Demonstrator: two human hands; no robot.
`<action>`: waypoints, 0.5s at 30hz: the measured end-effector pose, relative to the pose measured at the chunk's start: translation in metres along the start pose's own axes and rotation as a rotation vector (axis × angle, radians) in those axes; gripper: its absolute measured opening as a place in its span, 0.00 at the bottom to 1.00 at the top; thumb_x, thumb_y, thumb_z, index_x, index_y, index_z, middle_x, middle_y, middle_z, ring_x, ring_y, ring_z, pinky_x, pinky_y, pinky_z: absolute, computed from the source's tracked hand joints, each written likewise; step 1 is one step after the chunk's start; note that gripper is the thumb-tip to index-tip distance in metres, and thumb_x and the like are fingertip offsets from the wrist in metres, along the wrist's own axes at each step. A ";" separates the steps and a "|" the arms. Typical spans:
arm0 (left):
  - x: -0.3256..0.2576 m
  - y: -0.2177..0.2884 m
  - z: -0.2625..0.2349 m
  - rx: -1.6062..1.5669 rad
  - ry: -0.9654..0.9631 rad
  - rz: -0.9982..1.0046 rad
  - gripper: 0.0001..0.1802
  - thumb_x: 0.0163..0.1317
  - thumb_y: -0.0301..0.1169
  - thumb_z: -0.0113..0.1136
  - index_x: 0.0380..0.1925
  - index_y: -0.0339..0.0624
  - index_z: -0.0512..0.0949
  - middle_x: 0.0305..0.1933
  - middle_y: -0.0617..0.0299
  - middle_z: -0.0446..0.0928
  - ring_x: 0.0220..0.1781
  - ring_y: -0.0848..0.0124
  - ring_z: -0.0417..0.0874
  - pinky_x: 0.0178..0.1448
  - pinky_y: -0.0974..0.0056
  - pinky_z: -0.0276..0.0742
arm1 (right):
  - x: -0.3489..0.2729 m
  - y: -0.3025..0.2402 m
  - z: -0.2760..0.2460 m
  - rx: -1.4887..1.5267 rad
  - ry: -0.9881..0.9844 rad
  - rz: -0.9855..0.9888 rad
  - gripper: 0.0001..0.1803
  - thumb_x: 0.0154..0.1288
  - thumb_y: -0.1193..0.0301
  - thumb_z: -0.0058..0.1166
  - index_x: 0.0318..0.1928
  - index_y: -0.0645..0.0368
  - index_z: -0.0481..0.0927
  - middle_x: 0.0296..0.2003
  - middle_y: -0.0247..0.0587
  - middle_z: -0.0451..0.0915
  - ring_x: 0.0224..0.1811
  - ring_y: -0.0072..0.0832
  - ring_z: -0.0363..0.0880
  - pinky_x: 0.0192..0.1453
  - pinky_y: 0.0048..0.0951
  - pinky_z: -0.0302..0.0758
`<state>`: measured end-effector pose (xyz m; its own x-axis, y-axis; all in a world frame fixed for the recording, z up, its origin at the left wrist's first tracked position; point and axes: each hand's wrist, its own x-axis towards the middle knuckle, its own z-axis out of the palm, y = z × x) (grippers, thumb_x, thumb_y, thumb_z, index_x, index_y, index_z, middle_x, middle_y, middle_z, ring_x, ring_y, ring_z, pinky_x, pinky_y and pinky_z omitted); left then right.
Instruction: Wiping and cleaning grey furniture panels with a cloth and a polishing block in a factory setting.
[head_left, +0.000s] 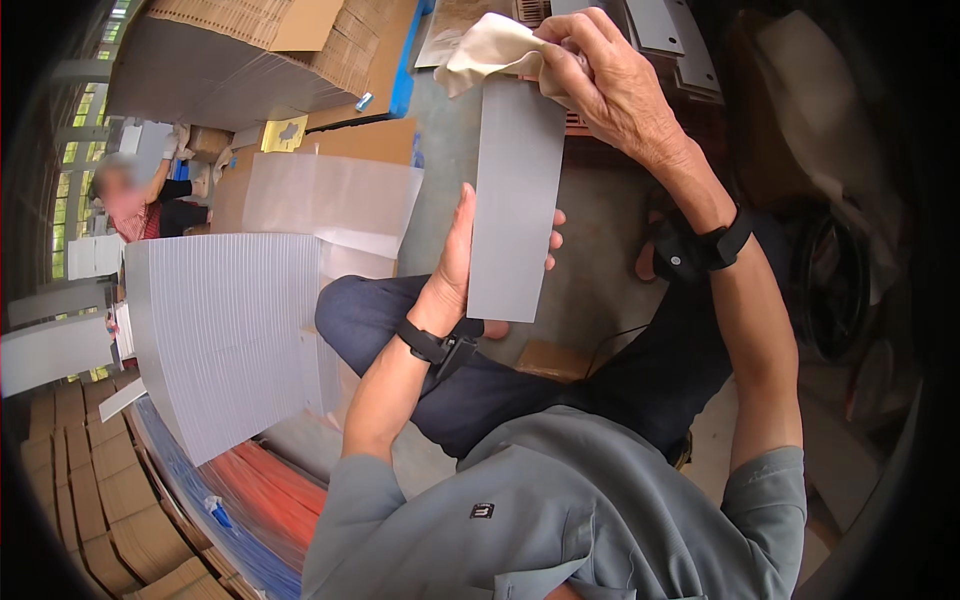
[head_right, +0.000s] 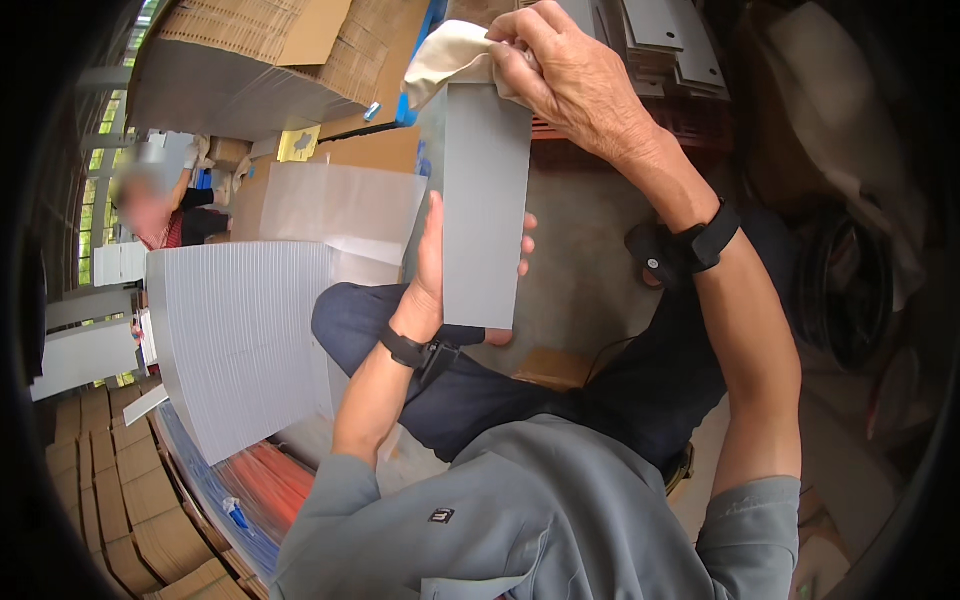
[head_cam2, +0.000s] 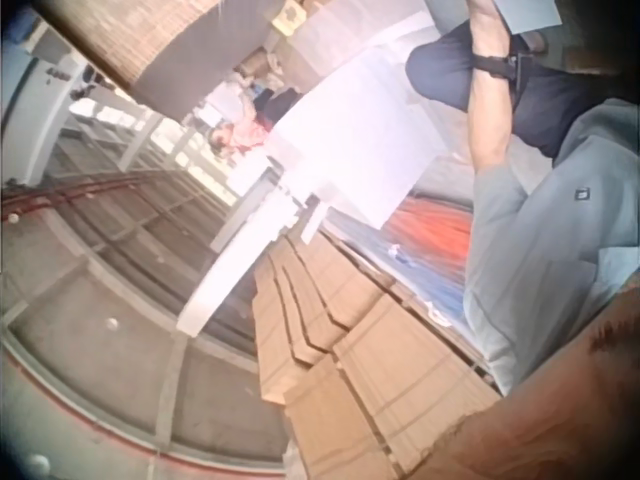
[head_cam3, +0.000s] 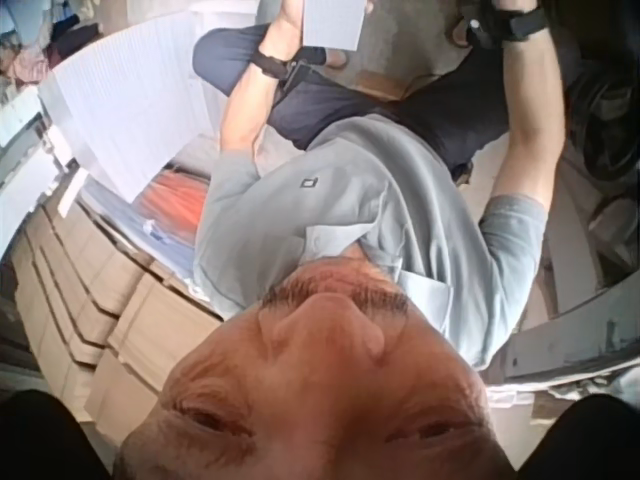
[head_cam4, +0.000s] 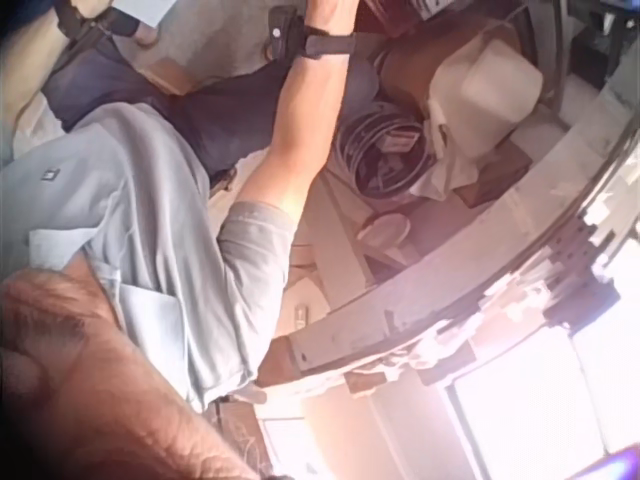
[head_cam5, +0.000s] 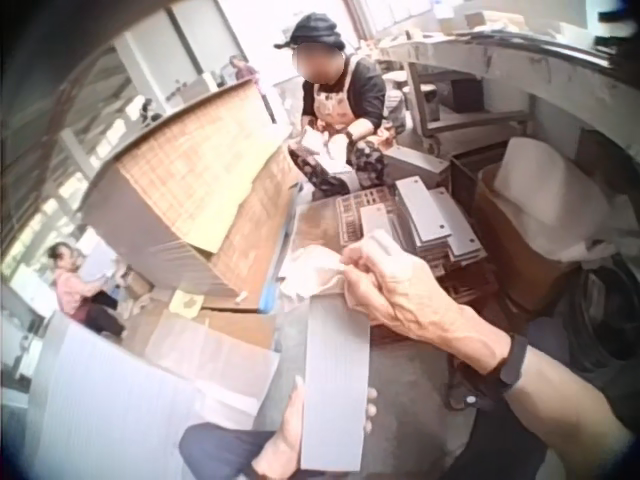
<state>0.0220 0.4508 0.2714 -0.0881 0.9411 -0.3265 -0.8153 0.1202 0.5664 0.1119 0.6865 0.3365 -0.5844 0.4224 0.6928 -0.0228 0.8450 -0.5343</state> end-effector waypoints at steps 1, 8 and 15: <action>0.001 0.003 0.000 -0.002 0.003 0.003 0.51 0.69 0.74 0.35 0.71 0.39 0.64 0.59 0.40 0.76 0.51 0.52 0.83 0.50 0.50 0.85 | -0.006 -0.002 0.006 -0.036 -0.077 -0.071 0.10 0.71 0.65 0.59 0.46 0.56 0.78 0.41 0.39 0.79 0.40 0.37 0.84 0.43 0.38 0.82; 0.008 0.019 -0.036 -0.056 0.006 0.160 0.49 0.71 0.71 0.33 0.71 0.38 0.65 0.60 0.40 0.76 0.55 0.51 0.83 0.56 0.46 0.85 | -0.089 -0.066 0.031 0.161 -1.120 -0.337 0.07 0.62 0.71 0.60 0.39 0.59 0.80 0.38 0.42 0.79 0.38 0.42 0.86 0.43 0.42 0.83; 0.004 0.026 -0.029 -0.043 0.081 0.278 0.48 0.72 0.70 0.31 0.70 0.38 0.66 0.59 0.41 0.76 0.50 0.55 0.84 0.48 0.50 0.86 | -0.069 -0.036 -0.008 -0.018 -1.411 0.040 0.09 0.64 0.68 0.59 0.39 0.59 0.86 0.34 0.46 0.86 0.40 0.45 0.85 0.47 0.41 0.80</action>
<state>-0.0160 0.4480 0.2624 -0.3557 0.9073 -0.2241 -0.7769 -0.1538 0.6106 0.1596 0.6294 0.3116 -0.8940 -0.2239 -0.3882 0.0169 0.8488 -0.5285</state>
